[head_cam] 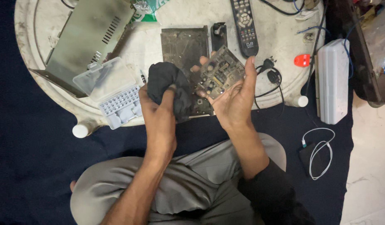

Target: The person cleans a dirty circuit board and its metal casing using a black cloth, wiping both sides of the board and the interior of the casing. The person then uses a green screwdriver to remove screws from a smaller circuit board attached to the casing.

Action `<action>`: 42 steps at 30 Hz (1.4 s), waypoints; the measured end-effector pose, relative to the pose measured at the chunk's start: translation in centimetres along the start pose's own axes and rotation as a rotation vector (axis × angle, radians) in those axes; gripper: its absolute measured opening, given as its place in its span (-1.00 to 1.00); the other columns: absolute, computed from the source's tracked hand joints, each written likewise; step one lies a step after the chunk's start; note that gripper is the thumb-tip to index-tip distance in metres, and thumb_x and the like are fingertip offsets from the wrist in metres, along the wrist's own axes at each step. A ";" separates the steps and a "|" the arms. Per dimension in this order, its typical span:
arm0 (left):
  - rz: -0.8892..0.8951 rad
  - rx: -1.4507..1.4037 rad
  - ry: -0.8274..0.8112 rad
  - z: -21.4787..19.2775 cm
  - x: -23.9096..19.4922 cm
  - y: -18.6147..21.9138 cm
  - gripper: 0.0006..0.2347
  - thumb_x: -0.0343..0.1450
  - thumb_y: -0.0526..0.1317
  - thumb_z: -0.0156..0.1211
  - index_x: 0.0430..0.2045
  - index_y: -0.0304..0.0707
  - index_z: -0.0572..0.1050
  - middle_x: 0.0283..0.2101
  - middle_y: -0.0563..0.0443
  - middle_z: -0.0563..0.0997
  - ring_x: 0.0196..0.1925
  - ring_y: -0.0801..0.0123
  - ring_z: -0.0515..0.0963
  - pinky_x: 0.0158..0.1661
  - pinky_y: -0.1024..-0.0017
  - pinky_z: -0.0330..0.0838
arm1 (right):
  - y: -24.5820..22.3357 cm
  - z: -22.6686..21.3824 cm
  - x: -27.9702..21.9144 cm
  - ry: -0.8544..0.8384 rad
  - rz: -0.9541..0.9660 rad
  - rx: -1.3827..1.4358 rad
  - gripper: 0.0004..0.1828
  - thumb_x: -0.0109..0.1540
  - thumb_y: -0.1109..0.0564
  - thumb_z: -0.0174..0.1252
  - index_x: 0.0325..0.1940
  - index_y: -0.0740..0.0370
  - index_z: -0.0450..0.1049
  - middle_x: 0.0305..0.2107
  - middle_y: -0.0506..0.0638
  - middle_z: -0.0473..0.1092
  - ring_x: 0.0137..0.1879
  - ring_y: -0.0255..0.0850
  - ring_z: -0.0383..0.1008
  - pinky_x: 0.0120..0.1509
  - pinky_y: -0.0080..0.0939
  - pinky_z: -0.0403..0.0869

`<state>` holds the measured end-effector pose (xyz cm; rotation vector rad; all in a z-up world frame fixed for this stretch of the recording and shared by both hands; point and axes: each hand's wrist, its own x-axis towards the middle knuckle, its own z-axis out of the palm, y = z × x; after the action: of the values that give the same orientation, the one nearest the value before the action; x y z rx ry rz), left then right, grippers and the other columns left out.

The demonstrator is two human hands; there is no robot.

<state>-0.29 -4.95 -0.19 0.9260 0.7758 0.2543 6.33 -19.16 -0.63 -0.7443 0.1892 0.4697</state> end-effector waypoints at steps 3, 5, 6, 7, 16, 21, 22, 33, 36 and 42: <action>0.049 0.042 -0.015 -0.1 0.0 -0.2 -0.61 0.43 -0.44 0.15 0.15 -0.37 0.23 0.01 -0.12 0.54 -0.01 0.41 0.55 -0.02 0.50 0.49 | -0.1 0.0 -0.1 0.027 -0.004 -0.017 -0.23 0.39 -0.46 -0.24 0.23 0.22 0.44 0.05 0.14 0.52 0.19 0.06 0.55 0.03 0.07 0.55; 0.121 0.112 -0.053 -0.1 -0.2 -0.2 -0.59 0.44 -0.45 0.13 0.19 -0.37 0.21 0.04 -0.13 0.52 0.03 0.42 0.54 0.02 0.52 0.47 | 0.0 0.0 -0.1 0.025 -0.014 -0.021 -0.23 0.39 -0.46 -0.25 0.23 0.22 0.44 0.05 0.14 0.52 0.18 0.05 0.55 0.01 0.06 0.54; 0.111 0.112 -0.069 -0.1 -0.4 -0.2 -0.60 0.44 -0.45 0.11 0.18 -0.37 0.22 0.03 -0.14 0.52 0.01 0.41 0.54 0.00 0.52 0.48 | 0.0 0.0 -0.1 0.015 -0.019 -0.012 -0.23 0.40 -0.45 -0.25 0.23 0.22 0.44 0.05 0.14 0.52 0.19 0.04 0.55 -0.01 0.03 0.53; 0.102 0.110 -0.085 -0.1 -0.6 -0.2 -0.61 0.43 -0.45 0.09 0.17 -0.36 0.23 0.01 -0.14 0.53 0.00 0.40 0.55 -0.02 0.52 0.49 | -0.1 0.0 0.0 0.004 -0.023 -0.004 -0.24 0.41 -0.45 -0.25 0.23 0.22 0.44 0.05 0.14 0.52 0.19 0.03 0.55 -0.04 0.01 0.52; 0.199 0.452 -0.136 0.9 -1.3 -0.3 -0.69 0.45 -0.39 0.21 0.06 -0.44 0.33 -0.13 -0.12 0.56 -0.13 0.42 0.58 -0.12 0.49 0.52 | 0.2 0.2 0.0 -0.019 -0.107 -0.005 -0.25 0.46 -0.35 -0.27 0.26 0.38 0.40 0.05 0.26 0.49 0.22 0.10 0.52 0.46 0.15 0.45; 0.070 0.316 -0.135 1.3 -1.3 0.5 -0.70 0.43 -0.35 0.19 0.01 -0.37 0.31 -0.27 -0.05 0.57 -0.31 0.45 0.55 -0.32 0.49 0.49 | 0.4 0.5 -0.4 0.002 -0.123 -0.056 -0.24 0.48 -0.34 -0.29 0.29 0.41 0.37 0.08 0.28 0.49 0.23 0.02 0.50 0.43 0.05 0.45; 0.063 0.271 -0.139 1.5 -1.4 0.6 -0.72 0.43 -0.36 0.18 0.00 -0.37 0.32 -0.28 -0.04 0.57 -0.33 0.44 0.54 -0.34 0.48 0.47 | 0.4 0.5 -0.4 -0.003 -0.129 -0.057 -0.24 0.50 -0.33 -0.30 0.29 0.42 0.37 0.08 0.28 0.49 0.22 0.00 0.49 0.42 0.03 0.45; 0.049 0.679 -0.390 1.3 -2.2 2.1 -0.81 0.39 -0.34 0.25 -0.14 -0.28 0.48 -0.37 -0.07 0.65 -0.36 0.51 0.60 -0.35 0.47 0.48 | 0.8 0.3 -0.6 0.005 -0.281 -0.276 -0.31 0.53 -0.27 -0.37 0.32 0.36 0.35 0.09 0.20 0.49 0.23 -0.08 0.49 0.42 -0.04 0.44; 0.167 0.464 -0.287 1.5 -1.9 2.1 -0.82 0.47 -0.32 0.23 -0.09 -0.29 0.44 -0.25 -0.11 0.66 -0.26 0.52 0.61 -0.27 0.46 0.53 | 1.1 0.2 -0.6 -0.010 -0.254 -0.210 -0.33 0.51 -0.26 -0.37 0.35 0.32 0.30 0.14 0.17 0.48 0.29 -0.12 0.47 0.46 -0.08 0.42; 0.183 0.725 -0.315 1.3 -2.3 1.3 -0.68 0.43 -0.30 0.20 0.06 -0.25 0.36 -0.27 -0.08 0.65 -0.24 0.49 0.65 -0.27 0.48 0.51 | 1.9 -0.1 -0.9 -0.052 -0.294 -0.359 -0.33 0.54 -0.31 -0.34 0.37 0.29 0.31 0.11 0.15 0.47 0.24 -0.13 0.48 0.36 -0.09 0.46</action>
<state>-0.85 -6.22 2.44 1.6802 0.4850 -0.0285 4.67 -18.37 -1.57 -1.0910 -0.0569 0.2426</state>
